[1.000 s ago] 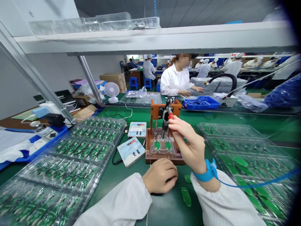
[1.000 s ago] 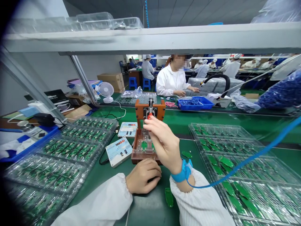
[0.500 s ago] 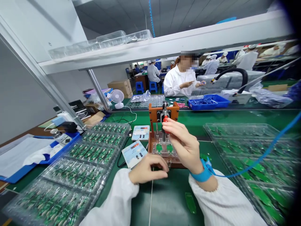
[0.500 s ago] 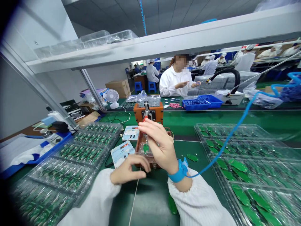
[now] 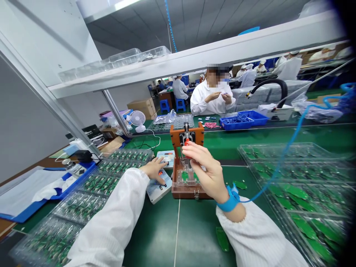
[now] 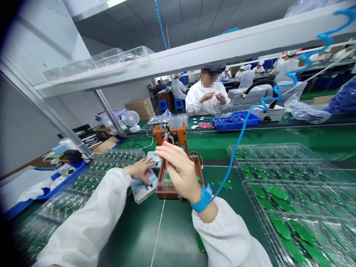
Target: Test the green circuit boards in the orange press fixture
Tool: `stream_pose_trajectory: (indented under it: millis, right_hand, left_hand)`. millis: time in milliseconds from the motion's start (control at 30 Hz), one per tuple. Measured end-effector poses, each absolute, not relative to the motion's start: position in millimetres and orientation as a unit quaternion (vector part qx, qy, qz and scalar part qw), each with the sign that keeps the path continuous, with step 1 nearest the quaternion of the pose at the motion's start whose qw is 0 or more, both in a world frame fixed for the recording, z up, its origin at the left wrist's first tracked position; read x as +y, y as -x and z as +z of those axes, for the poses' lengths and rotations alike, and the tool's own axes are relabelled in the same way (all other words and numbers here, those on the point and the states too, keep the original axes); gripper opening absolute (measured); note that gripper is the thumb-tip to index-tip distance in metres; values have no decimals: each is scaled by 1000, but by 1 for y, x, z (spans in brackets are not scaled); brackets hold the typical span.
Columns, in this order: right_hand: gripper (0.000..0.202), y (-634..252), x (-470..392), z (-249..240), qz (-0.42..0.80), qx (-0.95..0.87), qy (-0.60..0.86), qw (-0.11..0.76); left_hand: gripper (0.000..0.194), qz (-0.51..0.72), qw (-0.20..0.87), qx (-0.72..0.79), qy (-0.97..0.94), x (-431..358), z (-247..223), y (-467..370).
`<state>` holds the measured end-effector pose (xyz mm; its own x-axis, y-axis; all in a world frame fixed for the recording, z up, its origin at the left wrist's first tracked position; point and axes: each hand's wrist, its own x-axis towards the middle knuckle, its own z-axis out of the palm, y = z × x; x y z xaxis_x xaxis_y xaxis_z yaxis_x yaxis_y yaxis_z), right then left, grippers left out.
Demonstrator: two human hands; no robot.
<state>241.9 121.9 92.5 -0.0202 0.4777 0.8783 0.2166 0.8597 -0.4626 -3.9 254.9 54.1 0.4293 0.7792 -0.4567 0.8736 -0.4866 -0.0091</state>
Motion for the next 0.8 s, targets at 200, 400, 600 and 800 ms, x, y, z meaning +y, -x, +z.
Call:
stream_pose_trajectory:
  millis: [200, 400, 600, 800]
  right_hand:
    - [47, -241, 122, 93, 100, -704, 245, 659]
    - [44, -240, 123, 93, 86, -701, 251, 662]
    - [45, -239, 121, 94, 82, -703, 248, 662]
    - [44, -239, 121, 94, 76, -702, 256, 660]
  left_hand:
    - [128, -225, 129, 481, -837, 258, 48, 2]
    - [129, -226, 123, 480, -838, 257, 43, 1]
    - [133, -194, 132, 486, -842, 262, 46, 18]
    - [139, -234, 131, 484, -833, 266, 45, 25]
